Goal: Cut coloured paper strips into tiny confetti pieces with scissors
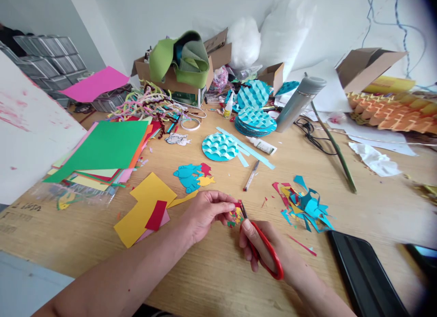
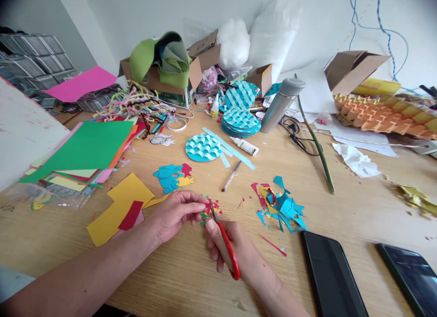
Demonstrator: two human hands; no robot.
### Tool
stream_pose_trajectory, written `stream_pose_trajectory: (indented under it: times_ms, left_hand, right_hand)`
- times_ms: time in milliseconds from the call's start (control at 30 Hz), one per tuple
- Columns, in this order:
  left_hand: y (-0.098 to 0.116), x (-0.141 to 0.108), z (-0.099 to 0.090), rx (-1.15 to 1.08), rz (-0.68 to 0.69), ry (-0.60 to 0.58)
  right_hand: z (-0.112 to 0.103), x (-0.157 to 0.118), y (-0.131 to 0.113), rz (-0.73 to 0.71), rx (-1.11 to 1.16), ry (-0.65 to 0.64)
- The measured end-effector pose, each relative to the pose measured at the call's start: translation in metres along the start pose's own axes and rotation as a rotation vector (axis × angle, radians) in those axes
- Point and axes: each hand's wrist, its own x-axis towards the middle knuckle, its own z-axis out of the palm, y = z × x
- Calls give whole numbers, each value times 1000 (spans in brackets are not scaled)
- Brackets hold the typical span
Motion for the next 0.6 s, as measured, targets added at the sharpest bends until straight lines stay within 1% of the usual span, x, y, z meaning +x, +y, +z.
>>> stream_pose_trajectory:
  times_ms: [100,400,467,600]
  left_hand:
    - [-1,0,0,66,36,-2]
    - [0,-5,5,295,297,48]
    - [2,-8,7,319,315,44]
    - [3,-10,8,287,316,-4]
  right_hand:
    - [0,0,2,-16,-17,-9]
    - [-1,-2,1,-29,-58,-25]
    - [-1,-2,2,-24,-63,-26]
    - [0,-3,3,-13,-66,-23]
